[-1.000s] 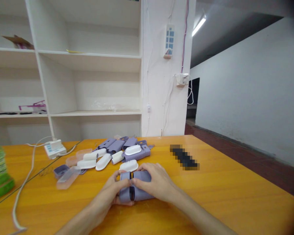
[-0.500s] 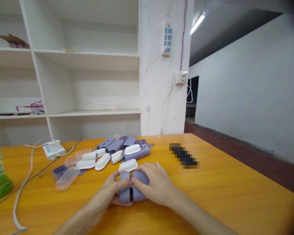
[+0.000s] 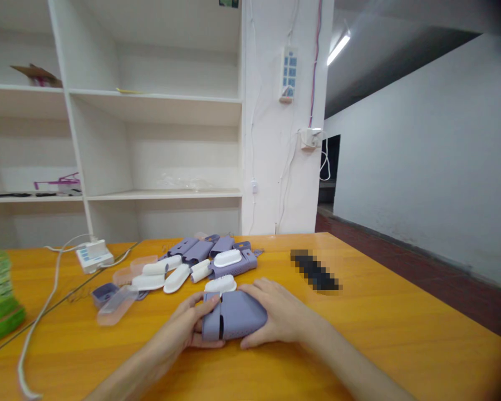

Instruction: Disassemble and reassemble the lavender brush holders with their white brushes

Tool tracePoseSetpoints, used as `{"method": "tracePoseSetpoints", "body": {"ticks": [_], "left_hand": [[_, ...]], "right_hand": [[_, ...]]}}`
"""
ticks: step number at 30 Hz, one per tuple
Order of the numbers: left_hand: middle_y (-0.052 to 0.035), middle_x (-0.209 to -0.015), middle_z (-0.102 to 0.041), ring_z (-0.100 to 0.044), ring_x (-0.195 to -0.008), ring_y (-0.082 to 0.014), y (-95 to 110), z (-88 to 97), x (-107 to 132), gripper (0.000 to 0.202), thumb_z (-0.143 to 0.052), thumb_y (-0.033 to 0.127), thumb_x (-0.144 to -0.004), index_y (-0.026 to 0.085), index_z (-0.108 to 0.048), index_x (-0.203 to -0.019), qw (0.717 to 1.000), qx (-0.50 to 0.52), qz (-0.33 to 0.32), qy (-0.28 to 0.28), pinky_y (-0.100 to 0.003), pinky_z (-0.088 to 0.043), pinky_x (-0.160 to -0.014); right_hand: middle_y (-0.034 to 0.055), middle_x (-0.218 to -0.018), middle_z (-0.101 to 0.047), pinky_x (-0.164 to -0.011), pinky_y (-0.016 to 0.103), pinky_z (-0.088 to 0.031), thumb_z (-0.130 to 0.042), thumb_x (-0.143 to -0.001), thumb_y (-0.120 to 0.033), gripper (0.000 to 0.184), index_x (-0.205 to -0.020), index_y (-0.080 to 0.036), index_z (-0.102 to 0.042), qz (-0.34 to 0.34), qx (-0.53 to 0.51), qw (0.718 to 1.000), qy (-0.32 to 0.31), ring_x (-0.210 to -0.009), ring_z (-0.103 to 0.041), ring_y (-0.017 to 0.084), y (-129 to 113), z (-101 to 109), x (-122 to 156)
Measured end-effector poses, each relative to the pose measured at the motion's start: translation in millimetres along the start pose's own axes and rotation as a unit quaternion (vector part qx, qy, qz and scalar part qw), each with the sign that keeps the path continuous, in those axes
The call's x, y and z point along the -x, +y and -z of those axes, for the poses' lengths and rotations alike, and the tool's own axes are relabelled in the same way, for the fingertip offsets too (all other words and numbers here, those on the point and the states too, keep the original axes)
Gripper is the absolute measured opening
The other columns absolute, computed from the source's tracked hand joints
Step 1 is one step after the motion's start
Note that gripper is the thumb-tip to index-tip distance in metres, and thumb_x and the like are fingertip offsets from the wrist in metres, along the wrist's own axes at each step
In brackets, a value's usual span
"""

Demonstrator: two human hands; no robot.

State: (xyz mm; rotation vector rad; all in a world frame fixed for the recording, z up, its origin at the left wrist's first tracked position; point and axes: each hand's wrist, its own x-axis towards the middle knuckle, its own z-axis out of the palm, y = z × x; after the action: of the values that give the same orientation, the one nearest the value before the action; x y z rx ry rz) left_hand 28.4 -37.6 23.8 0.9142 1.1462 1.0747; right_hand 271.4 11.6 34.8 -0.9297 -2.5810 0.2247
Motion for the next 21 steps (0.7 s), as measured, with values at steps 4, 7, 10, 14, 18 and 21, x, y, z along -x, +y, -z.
{"method": "tracePoseSetpoints", "body": {"ticks": [4,7,10,14,18,21], "left_hand": [[-0.0107,-0.114,-0.072,-0.073,-0.097,-0.0314,-9.0,5.1,-7.8,0.058,-0.081,0.055,-0.077,0.022,-0.062,-0.120,0.999,-0.001,-0.035,0.012,-0.044,-0.065,-0.073],[-0.0098,-0.120,-0.071,-0.069,-0.105,-0.0315,-14.7,7.8,-9.5,0.057,-0.076,0.059,-0.079,0.024,-0.062,-0.122,0.998,-0.014,-0.063,0.023,-0.042,-0.063,-0.075],[-0.0090,-0.122,-0.071,-0.066,-0.111,-0.0337,-17.7,9.9,-9.1,0.056,-0.076,0.059,-0.078,0.025,-0.065,-0.121,0.995,-0.026,-0.087,0.031,-0.041,-0.061,-0.077],[-0.0079,-0.120,-0.073,-0.065,-0.114,-0.0332,-21.6,11.2,-11.7,0.060,-0.080,0.059,-0.073,0.024,-0.068,-0.120,0.994,0.002,-0.102,0.049,-0.038,-0.058,-0.083],[-0.0098,-0.128,-0.068,-0.062,-0.118,-0.0344,-25.0,9.7,-15.2,0.067,-0.076,0.064,-0.075,0.024,-0.063,-0.127,0.994,0.019,-0.085,0.071,-0.039,-0.059,-0.079],[-0.0117,-0.126,-0.070,-0.065,-0.115,-0.0344,-20.7,2.9,-13.2,0.068,-0.063,0.070,-0.084,0.023,-0.059,-0.133,0.994,0.064,-0.056,0.066,-0.042,-0.060,-0.080]], "right_hand": [[0.0111,-0.118,-0.063,-0.098,0.047,-0.046,-0.077,-0.064,-0.076,0.092,-0.138,-0.025,-0.056,0.000,0.020,0.999,0.027,-0.108,-0.059,0.034,-4.5,-8.1,-1.8],[0.0114,-0.116,-0.062,-0.097,0.047,-0.046,-0.074,-0.065,-0.079,0.093,-0.137,-0.024,-0.056,0.003,0.031,0.999,0.044,-0.105,-0.058,0.034,-8.9,-9.1,-0.9],[0.0111,-0.115,-0.062,-0.096,0.046,-0.046,-0.076,-0.065,-0.077,0.090,-0.136,-0.024,-0.057,0.014,0.040,0.998,0.052,-0.104,-0.058,0.033,-12.5,-9.9,-0.3],[0.0107,-0.113,-0.061,-0.095,0.046,-0.045,-0.078,-0.064,-0.073,0.088,-0.134,-0.024,-0.057,0.005,0.052,0.996,0.069,-0.102,-0.057,0.033,-17.3,-13.7,-1.3],[0.0105,-0.112,-0.061,-0.094,0.046,-0.046,-0.078,-0.065,-0.073,0.088,-0.135,-0.024,-0.056,-0.003,0.050,0.996,0.074,-0.101,-0.056,0.032,-21.6,-17.9,-2.0],[0.0106,-0.112,-0.060,-0.094,0.046,-0.045,-0.078,-0.065,-0.072,0.091,-0.138,-0.024,-0.054,-0.001,0.053,0.996,0.076,-0.101,-0.056,0.032,-23.7,-18.9,-1.2]]}}
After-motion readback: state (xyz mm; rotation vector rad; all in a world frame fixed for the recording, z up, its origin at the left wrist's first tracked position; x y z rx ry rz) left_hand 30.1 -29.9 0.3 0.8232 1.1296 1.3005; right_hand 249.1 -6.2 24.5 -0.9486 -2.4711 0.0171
